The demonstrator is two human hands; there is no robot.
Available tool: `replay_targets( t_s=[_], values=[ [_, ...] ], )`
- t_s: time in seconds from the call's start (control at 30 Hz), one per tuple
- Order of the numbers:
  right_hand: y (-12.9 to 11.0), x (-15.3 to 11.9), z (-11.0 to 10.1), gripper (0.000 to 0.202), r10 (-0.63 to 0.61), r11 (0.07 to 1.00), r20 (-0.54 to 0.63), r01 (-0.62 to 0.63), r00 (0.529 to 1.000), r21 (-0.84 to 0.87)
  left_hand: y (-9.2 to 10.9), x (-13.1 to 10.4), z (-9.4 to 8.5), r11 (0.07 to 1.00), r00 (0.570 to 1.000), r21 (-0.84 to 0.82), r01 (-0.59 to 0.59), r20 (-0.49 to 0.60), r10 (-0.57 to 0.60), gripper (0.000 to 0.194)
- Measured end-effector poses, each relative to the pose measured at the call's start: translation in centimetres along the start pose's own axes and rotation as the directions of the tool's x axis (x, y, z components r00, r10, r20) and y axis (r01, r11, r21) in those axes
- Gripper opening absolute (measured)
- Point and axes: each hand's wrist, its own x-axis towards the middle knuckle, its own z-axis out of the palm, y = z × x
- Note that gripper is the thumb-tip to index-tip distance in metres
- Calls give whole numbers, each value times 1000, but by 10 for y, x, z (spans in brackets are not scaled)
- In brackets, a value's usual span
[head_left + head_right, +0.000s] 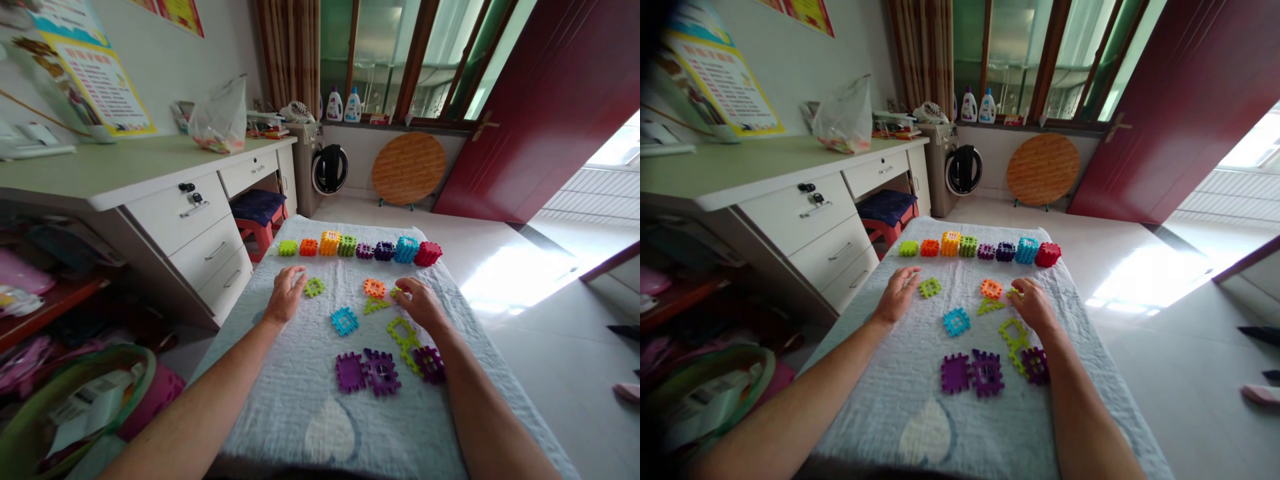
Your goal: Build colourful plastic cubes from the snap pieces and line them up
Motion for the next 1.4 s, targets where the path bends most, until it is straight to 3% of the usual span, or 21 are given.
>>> replay_targets(
  t_s=[0.2, 0.33, 0.53, 0.7, 0.87, 1.03, 1.13, 1.33, 1.4],
  values=[
    [6, -1, 1, 20, 45, 999, -40, -44, 998, 25, -2, -5, 7, 954, 989, 263, -143, 69, 130, 55],
    [7, -2, 1, 22, 86, 995, -64, -82, 994, 62, 1, -4, 11, 924, 988, 366, -115, 138, 68, 59],
    [1, -2, -2, 21, 87, 994, -50, -83, 995, 75, 5, -2, 8, 939, 985, 333, -80, 173, 22, 53],
    [2, -3, 0, 20, 90, 994, -50, -87, 995, 60, 8, -3, 5, 959, 979, 238, -156, 166, 119, 53],
    [5, -3, 3, 21, 109, 993, -36, -108, 993, 50, 7, -2, 5, 938, 951, 284, -200, 286, 116, 46],
    [10, -3, 6, 22, 120, 990, -27, -118, 992, 74, 12, 3, 3, 924, 936, 310, -225, 331, 118, 47],
    [12, -3, 7, 22, 117, 988, -38, -113, 992, 102, 16, 9, 2, 882, 906, 370, -291, 404, 130, 53],
    [8, -4, 4, 20, 118, 987, -44, -112, 992, 111, 28, 37, -3, 806, 761, 413, -424, 645, 69, 40],
    [6, -3, 2, 20, 125, 987, -40, -120, 991, 111, 38, 53, -2, 800, 744, 393, -454, 661, 98, 39]
  ],
)
